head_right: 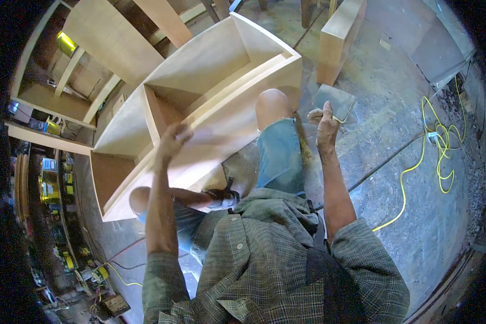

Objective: The person sands the interior and exterior surfaces of a wooden cabinet using a sanding block. They systematically work along edges, corners, and flat panels, repositioning the cabinet to access different areas.

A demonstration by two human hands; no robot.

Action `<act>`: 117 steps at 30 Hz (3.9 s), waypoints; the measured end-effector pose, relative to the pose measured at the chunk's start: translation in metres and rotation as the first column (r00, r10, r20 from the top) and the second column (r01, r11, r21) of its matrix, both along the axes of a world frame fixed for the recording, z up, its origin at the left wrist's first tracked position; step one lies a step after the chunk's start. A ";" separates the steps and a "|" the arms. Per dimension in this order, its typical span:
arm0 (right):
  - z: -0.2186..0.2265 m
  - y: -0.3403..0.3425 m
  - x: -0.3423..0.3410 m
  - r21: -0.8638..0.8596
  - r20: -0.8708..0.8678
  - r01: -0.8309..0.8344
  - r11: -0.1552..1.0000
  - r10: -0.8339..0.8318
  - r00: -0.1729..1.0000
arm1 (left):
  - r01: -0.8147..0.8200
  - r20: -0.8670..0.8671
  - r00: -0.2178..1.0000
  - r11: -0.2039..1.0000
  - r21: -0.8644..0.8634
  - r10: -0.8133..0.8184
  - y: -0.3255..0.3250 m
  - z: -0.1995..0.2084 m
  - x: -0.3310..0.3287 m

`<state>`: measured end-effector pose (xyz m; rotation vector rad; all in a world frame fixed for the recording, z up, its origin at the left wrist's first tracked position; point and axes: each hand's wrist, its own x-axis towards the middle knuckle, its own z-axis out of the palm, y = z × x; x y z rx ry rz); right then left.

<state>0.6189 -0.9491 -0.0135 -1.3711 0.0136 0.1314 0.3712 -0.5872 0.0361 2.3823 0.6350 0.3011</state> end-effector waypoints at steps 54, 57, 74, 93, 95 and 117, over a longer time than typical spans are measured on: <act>0.092 0.048 0.044 -0.821 0.154 -0.079 0.566 0.353 0.923 | -0.336 -0.260 0.923 0.922 -0.194 0.282 0.136 -0.042 -0.059; 0.088 0.048 0.052 -0.797 0.165 -0.096 0.597 0.368 0.915 | -0.396 -0.355 0.875 0.908 -0.137 0.328 0.122 -0.012 -0.044; 0.102 0.155 0.027 -0.596 0.513 -0.392 0.701 0.708 0.486 | -0.626 -0.261 0.740 0.777 0.069 0.620 0.095 -0.040 -0.052; 0.061 0.126 0.051 -0.687 0.232 -0.399 0.607 0.704 0.671 | -0.520 0.060 0.814 0.678 0.520 0.578 0.016 -0.027 -0.053; 0.062 0.141 0.037 -0.700 0.249 -0.403 0.590 0.730 0.636 | -0.490 -0.044 0.815 0.727 0.482 0.578 0.020 -0.021 -0.053; 0.032 0.267 0.006 -0.720 0.015 -0.508 0.473 0.743 0.669 | -0.414 -0.111 0.887 0.879 0.235 0.447 0.128 0.088 -0.183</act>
